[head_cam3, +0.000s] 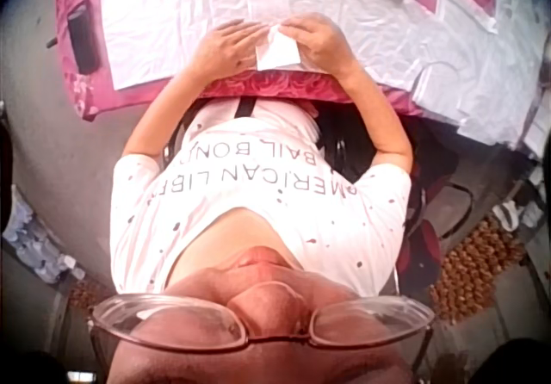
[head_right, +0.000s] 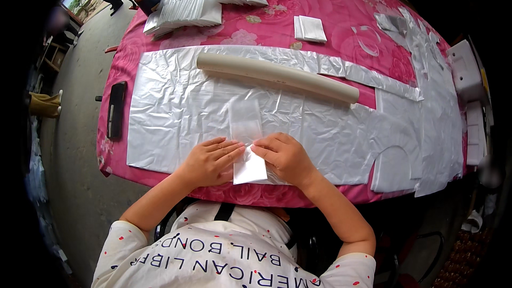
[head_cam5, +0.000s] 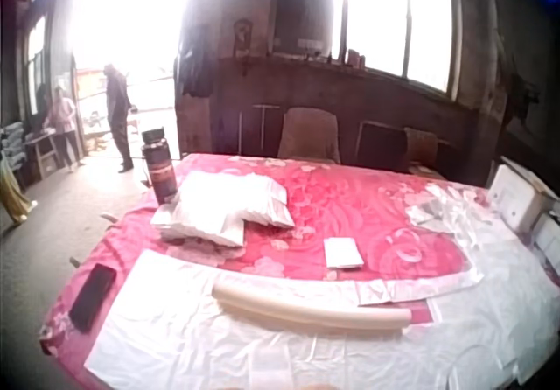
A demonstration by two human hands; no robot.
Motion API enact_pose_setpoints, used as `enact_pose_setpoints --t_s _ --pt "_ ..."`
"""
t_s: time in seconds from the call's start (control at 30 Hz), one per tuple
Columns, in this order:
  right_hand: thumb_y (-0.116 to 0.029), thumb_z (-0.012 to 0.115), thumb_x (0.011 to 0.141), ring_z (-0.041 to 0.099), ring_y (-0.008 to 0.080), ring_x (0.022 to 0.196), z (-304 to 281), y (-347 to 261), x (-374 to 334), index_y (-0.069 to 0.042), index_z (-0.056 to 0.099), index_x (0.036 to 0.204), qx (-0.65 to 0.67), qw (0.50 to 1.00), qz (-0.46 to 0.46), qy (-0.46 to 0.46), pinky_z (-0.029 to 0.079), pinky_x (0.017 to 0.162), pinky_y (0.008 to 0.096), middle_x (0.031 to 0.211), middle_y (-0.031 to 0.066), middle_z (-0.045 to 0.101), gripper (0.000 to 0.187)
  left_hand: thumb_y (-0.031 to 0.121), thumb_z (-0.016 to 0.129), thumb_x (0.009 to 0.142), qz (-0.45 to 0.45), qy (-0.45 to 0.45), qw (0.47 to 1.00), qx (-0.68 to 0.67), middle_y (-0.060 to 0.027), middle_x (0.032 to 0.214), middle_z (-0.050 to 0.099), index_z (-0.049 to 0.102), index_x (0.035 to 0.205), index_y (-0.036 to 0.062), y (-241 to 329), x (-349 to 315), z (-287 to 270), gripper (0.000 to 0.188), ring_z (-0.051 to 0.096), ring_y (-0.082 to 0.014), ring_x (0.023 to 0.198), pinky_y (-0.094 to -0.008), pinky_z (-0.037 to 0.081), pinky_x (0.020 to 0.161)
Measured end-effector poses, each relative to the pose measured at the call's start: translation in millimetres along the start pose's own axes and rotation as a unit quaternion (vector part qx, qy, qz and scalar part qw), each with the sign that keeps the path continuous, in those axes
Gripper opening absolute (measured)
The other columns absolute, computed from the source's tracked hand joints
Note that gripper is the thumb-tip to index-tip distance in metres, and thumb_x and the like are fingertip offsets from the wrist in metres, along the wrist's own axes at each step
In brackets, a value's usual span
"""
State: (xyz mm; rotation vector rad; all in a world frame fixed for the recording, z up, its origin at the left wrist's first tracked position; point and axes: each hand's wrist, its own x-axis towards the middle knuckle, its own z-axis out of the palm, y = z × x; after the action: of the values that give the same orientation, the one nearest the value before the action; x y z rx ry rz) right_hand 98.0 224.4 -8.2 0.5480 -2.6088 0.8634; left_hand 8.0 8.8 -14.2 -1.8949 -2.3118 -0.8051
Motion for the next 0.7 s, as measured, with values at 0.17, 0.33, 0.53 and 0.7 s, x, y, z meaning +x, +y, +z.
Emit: enact_pose_setpoints --t_s 0.17,0.33,0.53,0.7 --pt "-0.009 0.062 0.077 0.060 0.0261 0.070 -1.9 4.3 12.7 -0.003 0.067 0.087 0.117 0.981 0.151 0.017 0.048 0.065 0.0336 0.079 0.0097 0.065 0.012 0.009 0.064 0.070 -0.089 0.071 0.991 -0.066 -0.0086 0.093 0.067 0.053 0.117 0.0009 4.9 6.3 7.4 0.049 0.065 -0.0228 0.084 -0.0336 0.050 0.080" --pt "-0.018 0.061 0.081 0.058 0.0299 0.059 -9.8 2.3 45.7 0.001 0.065 0.083 0.129 0.918 0.370 -0.069 0.045 0.057 0.0328 0.068 0.0153 0.061 0.020 0.014 0.066 0.079 -0.340 0.076 0.924 -0.158 -0.0090 0.073 0.067 0.042 0.127 -0.0043 7.5 20.2 8.3 0.057 0.064 -0.0239 0.062 -0.0319 0.049 0.059" --pt "-0.024 0.059 0.083 0.059 0.0129 0.051 -11.8 18.3 65.0 0.003 0.065 0.075 0.215 0.829 0.489 -0.164 0.047 0.053 0.0284 0.059 0.0075 0.061 0.028 0.013 0.064 0.080 -0.444 0.068 0.861 -0.236 -0.0129 0.072 0.067 0.033 0.130 -0.0106 -4.0 37.3 -6.0 0.064 0.065 -0.0229 0.060 -0.0290 0.048 0.057" --pt "-0.023 0.060 0.083 0.058 0.0109 0.050 -6.1 27.1 64.3 0.002 0.062 0.069 0.211 0.817 0.506 -0.179 0.045 0.051 0.0265 0.057 0.0052 0.058 0.029 0.012 0.063 0.079 -0.461 0.031 0.839 -0.286 -0.0182 0.088 0.064 0.032 0.130 -0.0130 -3.0 42.1 -18.4 0.064 0.065 -0.0262 0.078 -0.0315 0.049 0.067"
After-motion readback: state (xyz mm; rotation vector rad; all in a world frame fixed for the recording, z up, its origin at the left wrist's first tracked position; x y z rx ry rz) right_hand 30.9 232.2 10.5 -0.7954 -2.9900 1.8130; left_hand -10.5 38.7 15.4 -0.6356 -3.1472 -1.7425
